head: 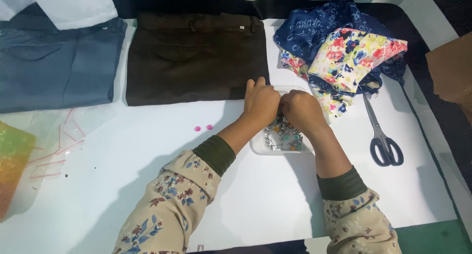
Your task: Sort and arrange small decorative buttons on a workbench.
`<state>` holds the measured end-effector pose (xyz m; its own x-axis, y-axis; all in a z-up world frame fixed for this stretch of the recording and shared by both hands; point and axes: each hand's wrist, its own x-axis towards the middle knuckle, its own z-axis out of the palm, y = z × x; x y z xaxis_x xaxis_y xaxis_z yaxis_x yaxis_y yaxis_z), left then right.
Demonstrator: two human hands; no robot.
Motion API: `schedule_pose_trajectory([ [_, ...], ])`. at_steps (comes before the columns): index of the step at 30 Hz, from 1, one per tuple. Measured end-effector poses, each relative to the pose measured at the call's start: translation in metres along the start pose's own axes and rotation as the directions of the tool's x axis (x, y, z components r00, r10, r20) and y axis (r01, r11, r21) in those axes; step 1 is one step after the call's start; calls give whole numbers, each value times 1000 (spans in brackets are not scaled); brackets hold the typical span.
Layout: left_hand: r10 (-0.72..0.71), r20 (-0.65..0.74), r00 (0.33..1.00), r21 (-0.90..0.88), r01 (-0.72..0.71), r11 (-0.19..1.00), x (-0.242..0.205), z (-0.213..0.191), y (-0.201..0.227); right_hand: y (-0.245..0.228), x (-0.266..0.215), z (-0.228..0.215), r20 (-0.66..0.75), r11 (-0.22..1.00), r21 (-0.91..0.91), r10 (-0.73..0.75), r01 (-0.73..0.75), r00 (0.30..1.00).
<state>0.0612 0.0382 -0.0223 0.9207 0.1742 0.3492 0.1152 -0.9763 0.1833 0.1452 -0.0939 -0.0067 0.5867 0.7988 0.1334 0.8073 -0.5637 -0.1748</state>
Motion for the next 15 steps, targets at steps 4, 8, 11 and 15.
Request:
schedule_pose_trajectory([
  [4, 19, -72, 997, -36, -22, 999, 3, 8, -4, 2, 1, 0, 11, 999, -35, -27, 27, 1000],
  [8, 44, -149, 988, -82, -57, 995, -4, -17, -12, -13, -6, -24, -18, 999, 31, 7, -6, 1000],
  [11, 26, -191, 981, -110, -48, 993, -18, -51, -30, -23, -12, -38, -67, 997, 78, -10, 15, 998],
  [15, -42, -196, 980, -175, 7, 984, -53, -111, -62, -38, -18, -44, -283, 971, 178, -104, 159, 953],
])
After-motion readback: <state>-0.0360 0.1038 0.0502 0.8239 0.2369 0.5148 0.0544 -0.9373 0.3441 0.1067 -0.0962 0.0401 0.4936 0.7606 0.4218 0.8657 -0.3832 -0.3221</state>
